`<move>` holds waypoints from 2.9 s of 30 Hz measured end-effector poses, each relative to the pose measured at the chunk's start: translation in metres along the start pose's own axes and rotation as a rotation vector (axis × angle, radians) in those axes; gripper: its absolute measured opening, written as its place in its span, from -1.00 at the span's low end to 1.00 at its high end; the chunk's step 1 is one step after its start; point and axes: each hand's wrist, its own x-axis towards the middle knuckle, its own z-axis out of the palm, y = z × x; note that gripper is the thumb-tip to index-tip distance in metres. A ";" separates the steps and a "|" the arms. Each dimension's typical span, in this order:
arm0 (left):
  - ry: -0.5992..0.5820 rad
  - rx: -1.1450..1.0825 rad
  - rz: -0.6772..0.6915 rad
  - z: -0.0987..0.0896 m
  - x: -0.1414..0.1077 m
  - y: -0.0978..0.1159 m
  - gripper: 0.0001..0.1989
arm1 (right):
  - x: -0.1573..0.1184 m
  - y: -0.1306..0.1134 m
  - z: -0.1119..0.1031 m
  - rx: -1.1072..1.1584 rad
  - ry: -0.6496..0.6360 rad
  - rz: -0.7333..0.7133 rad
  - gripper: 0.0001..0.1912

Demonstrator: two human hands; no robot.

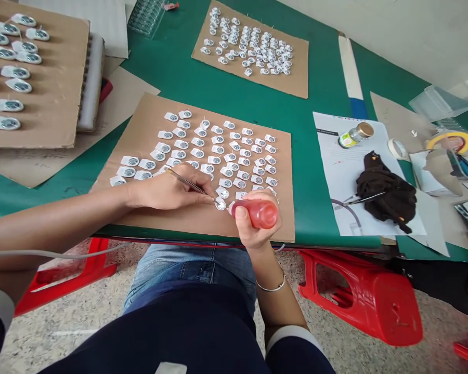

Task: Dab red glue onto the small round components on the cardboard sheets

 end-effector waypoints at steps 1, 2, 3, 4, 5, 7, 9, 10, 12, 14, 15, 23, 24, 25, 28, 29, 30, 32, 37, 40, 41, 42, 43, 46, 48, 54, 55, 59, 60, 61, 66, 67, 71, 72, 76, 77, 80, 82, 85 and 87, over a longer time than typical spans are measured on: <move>-0.001 -0.005 0.002 0.000 0.000 0.000 -0.92 | 0.000 0.001 0.000 -0.013 -0.012 0.000 -0.80; -0.003 -0.012 0.002 0.000 0.000 0.000 -0.92 | 0.000 0.002 0.000 -0.028 -0.025 0.000 -0.80; -0.007 -0.018 0.001 0.000 0.000 0.000 -0.91 | 0.000 0.002 -0.001 -0.042 -0.039 0.001 -0.81; -0.011 -0.025 -0.001 0.000 0.000 0.000 -0.91 | -0.001 0.002 -0.001 -0.054 -0.052 0.000 -0.81; -0.014 -0.030 -0.003 0.000 0.000 0.001 -0.91 | -0.001 0.003 -0.002 -0.063 -0.063 0.001 -0.81; -0.020 -0.037 -0.006 0.000 0.000 0.001 -0.91 | -0.001 0.002 -0.003 -0.080 -0.077 0.010 -0.81; -0.020 -0.042 -0.009 0.000 0.000 0.001 -0.91 | -0.001 0.002 -0.004 -0.093 -0.089 0.024 -0.82; -0.017 -0.047 -0.010 0.000 0.000 0.002 -0.91 | -0.001 0.002 -0.003 -0.099 -0.093 0.029 -0.83; -0.017 -0.059 -0.012 0.000 0.000 0.002 -0.91 | 0.000 0.001 -0.003 -0.099 -0.093 0.031 -0.83; -0.018 -0.072 -0.013 0.000 0.000 0.002 -0.91 | 0.000 0.002 -0.002 -0.082 -0.083 0.029 -0.83; -0.018 -0.075 -0.015 0.000 0.000 0.002 -0.91 | 0.000 0.002 -0.002 -0.071 -0.078 0.027 -0.83; -0.014 -0.088 -0.029 0.000 0.000 0.001 -0.91 | -0.001 0.002 -0.003 -0.063 -0.078 0.019 -0.83; -0.014 -0.090 -0.028 0.000 0.000 0.000 -0.91 | -0.001 0.002 -0.003 -0.061 -0.079 0.016 -0.83; -0.015 -0.091 -0.027 0.000 0.000 0.000 -0.91 | -0.001 0.002 -0.003 -0.061 -0.080 0.013 -0.83; -0.015 -0.087 -0.024 0.000 -0.001 -0.001 -0.91 | -0.001 0.002 -0.003 -0.066 -0.087 0.004 -0.83; -0.015 -0.083 -0.022 0.000 -0.001 -0.001 -0.91 | -0.001 0.003 -0.003 -0.064 -0.092 0.006 -0.83; -0.014 -0.080 -0.022 0.000 -0.001 -0.001 -0.91 | -0.001 0.002 -0.003 -0.061 -0.097 0.010 -0.83; -0.010 -0.076 -0.022 0.000 -0.001 -0.001 -0.91 | -0.001 0.002 -0.003 -0.055 -0.102 0.017 -0.83; -0.007 -0.073 -0.022 -0.001 -0.001 0.000 -0.91 | -0.001 0.001 -0.002 -0.037 -0.114 0.016 -0.85; -0.009 -0.071 -0.022 -0.001 -0.001 0.001 -0.92 | -0.002 0.000 -0.002 -0.038 -0.128 0.016 -0.85; -0.010 -0.072 -0.023 -0.001 -0.001 0.001 -0.91 | -0.002 0.000 -0.002 -0.035 -0.128 0.015 -0.84; -0.012 -0.074 -0.023 0.000 -0.001 0.001 -0.91 | -0.002 0.000 -0.002 -0.027 -0.129 0.014 -0.84; -0.013 -0.074 -0.023 0.000 -0.001 0.001 -0.91 | -0.002 0.000 -0.001 -0.016 -0.129 0.015 -0.84; -0.012 -0.065 -0.026 0.000 -0.001 0.000 -0.91 | -0.002 0.000 -0.001 0.003 -0.131 0.022 -0.84; -0.010 -0.058 -0.024 0.000 -0.001 0.000 -0.91 | -0.002 0.000 -0.001 -0.004 -0.133 0.025 -0.83; -0.007 -0.058 -0.026 0.000 -0.001 0.001 -0.92 | -0.003 0.001 0.000 0.009 -0.126 0.012 -0.83; -0.005 -0.054 -0.028 0.000 -0.001 0.001 -0.92 | -0.003 0.001 0.000 0.010 -0.125 0.009 -0.83; 0.001 -0.050 -0.029 0.000 -0.001 0.001 -0.93 | -0.003 0.002 0.000 -0.003 -0.129 0.006 -0.81; 0.001 -0.054 -0.032 -0.001 -0.001 0.001 -0.93 | -0.003 0.002 0.000 -0.006 -0.133 0.009 -0.81; 0.000 -0.058 -0.034 -0.001 -0.001 0.001 -0.93 | -0.003 0.002 0.000 -0.007 -0.135 0.011 -0.82; 0.000 -0.039 -0.018 0.000 -0.001 0.000 -0.92 | -0.002 0.001 0.000 0.011 -0.133 -0.002 -0.83; 0.004 -0.034 -0.015 0.000 -0.001 0.000 -0.93 | -0.002 0.001 0.001 0.009 -0.137 -0.006 -0.83; 0.007 -0.041 -0.008 0.000 -0.002 -0.002 -0.93 | -0.002 0.001 0.000 -0.020 -0.161 -0.004 -0.83; 0.002 -0.047 -0.007 0.000 -0.002 -0.002 -0.93 | -0.002 0.001 0.000 -0.028 -0.168 -0.001 -0.82; -0.006 -0.075 -0.005 0.000 -0.002 -0.002 -0.92 | -0.002 0.001 0.000 -0.027 -0.180 0.007 -0.81; -0.005 -0.079 -0.005 0.000 -0.002 -0.002 -0.92 | -0.002 0.001 0.000 -0.020 -0.178 0.008 -0.80; -0.001 -0.069 -0.006 0.000 -0.002 -0.002 -0.92 | -0.002 0.001 0.001 -0.007 -0.177 0.022 -0.80; 0.005 -0.059 -0.004 0.000 -0.002 -0.002 -0.92 | -0.002 0.001 0.001 0.005 -0.174 0.026 -0.80; 0.010 -0.045 -0.001 0.000 -0.002 -0.003 -0.92 | -0.003 0.001 0.003 0.027 -0.180 0.029 -0.80; 0.012 -0.034 -0.004 0.001 -0.002 -0.003 -0.93 | -0.003 0.000 0.004 0.028 -0.180 0.037 -0.80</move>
